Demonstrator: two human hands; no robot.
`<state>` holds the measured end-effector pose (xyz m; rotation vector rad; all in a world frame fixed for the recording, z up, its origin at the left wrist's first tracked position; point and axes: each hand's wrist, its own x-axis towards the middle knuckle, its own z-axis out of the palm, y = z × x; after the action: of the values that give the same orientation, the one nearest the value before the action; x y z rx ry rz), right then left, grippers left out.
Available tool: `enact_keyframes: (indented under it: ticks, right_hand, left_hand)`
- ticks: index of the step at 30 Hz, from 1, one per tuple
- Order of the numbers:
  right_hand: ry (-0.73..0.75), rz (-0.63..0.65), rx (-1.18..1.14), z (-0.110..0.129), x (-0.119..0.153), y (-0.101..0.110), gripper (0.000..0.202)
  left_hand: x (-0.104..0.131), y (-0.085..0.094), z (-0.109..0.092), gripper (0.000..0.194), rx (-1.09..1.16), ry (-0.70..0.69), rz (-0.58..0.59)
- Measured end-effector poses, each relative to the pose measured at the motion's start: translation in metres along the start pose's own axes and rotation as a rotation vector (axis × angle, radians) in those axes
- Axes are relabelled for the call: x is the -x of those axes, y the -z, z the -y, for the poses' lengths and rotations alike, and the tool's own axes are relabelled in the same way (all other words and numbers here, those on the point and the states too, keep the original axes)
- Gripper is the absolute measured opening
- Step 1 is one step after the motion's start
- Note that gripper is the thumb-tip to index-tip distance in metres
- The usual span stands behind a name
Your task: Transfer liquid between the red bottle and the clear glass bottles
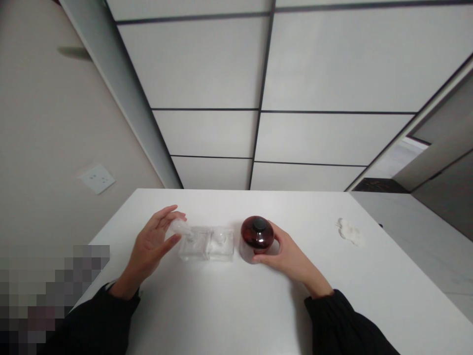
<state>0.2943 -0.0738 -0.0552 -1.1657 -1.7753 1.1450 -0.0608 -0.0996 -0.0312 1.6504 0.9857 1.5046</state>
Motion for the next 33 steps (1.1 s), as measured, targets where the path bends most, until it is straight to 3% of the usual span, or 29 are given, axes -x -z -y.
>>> enact_keyframes:
  ticks: [13,24,33]
  right_hand:
    - [-0.016,0.008,0.005,0.0011,0.0013,0.0002,0.076]
    - [-0.003,0.009,0.003,-0.0043,0.0003,-0.0006,0.082]
    - [-0.008,0.009,0.006,-0.0018,0.0005,-0.0004,0.081]
  left_hand:
    - [0.0016,-0.0004,-0.0007,0.053,0.027,0.064,-0.036]
    - [-0.0001,-0.0023,-0.0044,0.052,0.045,0.113,-0.077]
    - [-0.001,-0.0033,-0.0031,0.05,0.088,0.061,-0.116]
